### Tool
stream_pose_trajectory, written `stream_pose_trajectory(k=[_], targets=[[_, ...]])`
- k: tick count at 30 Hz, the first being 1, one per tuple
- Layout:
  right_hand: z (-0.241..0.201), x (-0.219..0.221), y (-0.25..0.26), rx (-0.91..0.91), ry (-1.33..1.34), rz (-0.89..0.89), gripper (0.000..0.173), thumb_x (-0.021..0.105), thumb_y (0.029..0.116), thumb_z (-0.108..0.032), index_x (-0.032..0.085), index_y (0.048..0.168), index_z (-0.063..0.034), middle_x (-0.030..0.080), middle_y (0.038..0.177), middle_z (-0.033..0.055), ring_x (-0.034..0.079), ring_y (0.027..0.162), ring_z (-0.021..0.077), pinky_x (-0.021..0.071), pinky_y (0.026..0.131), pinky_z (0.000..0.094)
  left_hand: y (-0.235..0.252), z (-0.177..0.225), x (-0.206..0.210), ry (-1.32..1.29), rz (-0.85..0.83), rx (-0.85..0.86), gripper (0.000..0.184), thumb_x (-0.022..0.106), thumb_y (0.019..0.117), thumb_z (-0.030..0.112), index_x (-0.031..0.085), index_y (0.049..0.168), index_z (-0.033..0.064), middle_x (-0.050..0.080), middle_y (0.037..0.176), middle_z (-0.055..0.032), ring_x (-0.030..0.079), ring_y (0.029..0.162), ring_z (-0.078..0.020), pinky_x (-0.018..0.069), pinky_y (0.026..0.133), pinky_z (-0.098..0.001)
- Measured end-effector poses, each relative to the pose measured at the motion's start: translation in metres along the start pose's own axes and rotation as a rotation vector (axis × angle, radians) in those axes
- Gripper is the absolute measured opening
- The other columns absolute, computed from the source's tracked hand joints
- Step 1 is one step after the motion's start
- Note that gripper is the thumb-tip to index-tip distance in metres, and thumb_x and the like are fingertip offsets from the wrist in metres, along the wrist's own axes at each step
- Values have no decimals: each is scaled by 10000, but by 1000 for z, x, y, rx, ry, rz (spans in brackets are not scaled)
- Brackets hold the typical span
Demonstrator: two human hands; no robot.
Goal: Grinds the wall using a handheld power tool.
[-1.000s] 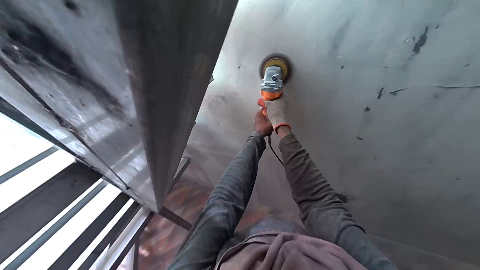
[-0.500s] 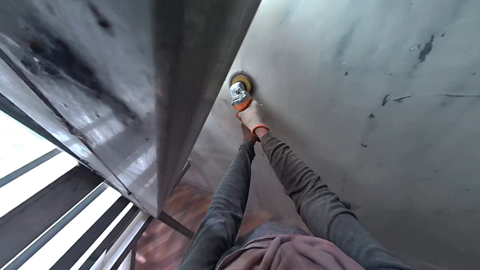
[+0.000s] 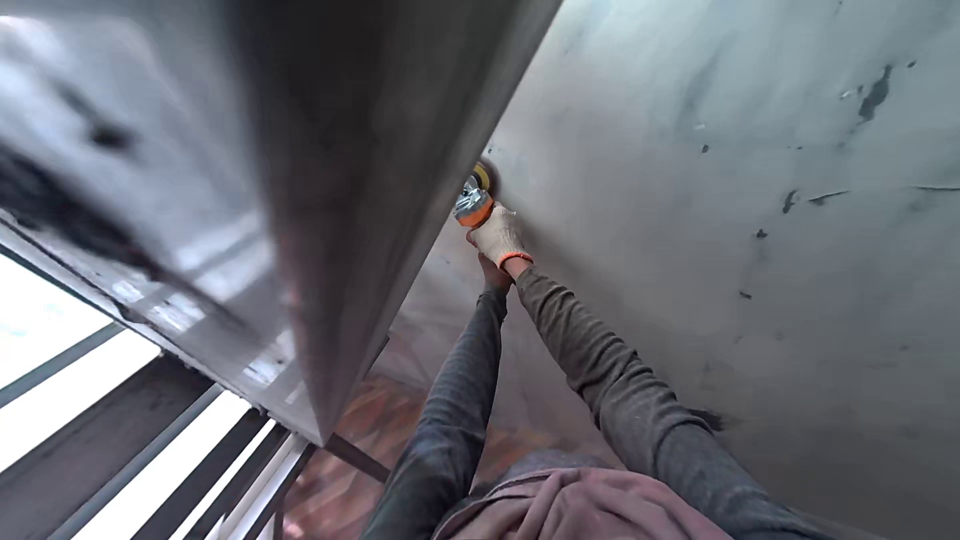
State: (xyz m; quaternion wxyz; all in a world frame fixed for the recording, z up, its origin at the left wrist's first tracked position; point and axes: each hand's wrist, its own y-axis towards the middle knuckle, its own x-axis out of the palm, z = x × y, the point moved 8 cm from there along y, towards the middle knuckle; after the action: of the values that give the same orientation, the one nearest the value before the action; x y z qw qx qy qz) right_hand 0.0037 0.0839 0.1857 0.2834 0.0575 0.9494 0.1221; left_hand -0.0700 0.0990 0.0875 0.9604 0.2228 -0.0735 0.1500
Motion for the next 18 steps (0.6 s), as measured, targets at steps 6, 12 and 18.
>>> stream_pose_trajectory(k=[6,12,18], targets=[[-21,-26,32,-54,36,108,610,855,675,-313,648,1199,-77,722,1023,139,706,964,324,564,814,617,11,22,18,53,-54,-46,621,709,893,85,432,1443,12,633,1247,-178,625,1105,-210,539,941,-416],[-23,-29,27,-41,36,83,630,856,704,-321,633,1237,-69,712,1090,162,692,1032,340,556,858,622,8,35,18,110,-50,2,647,704,887,90,416,1455,-21,612,1296,-199,603,1168,-212,517,996,-405],[-48,-68,19,38,37,-22,656,783,877,-317,518,1405,-31,632,1317,203,606,1241,357,483,1031,598,21,73,38,238,-90,104,691,756,842,131,439,1424,-64,623,1295,-214,622,1178,-211,520,1025,-386]])
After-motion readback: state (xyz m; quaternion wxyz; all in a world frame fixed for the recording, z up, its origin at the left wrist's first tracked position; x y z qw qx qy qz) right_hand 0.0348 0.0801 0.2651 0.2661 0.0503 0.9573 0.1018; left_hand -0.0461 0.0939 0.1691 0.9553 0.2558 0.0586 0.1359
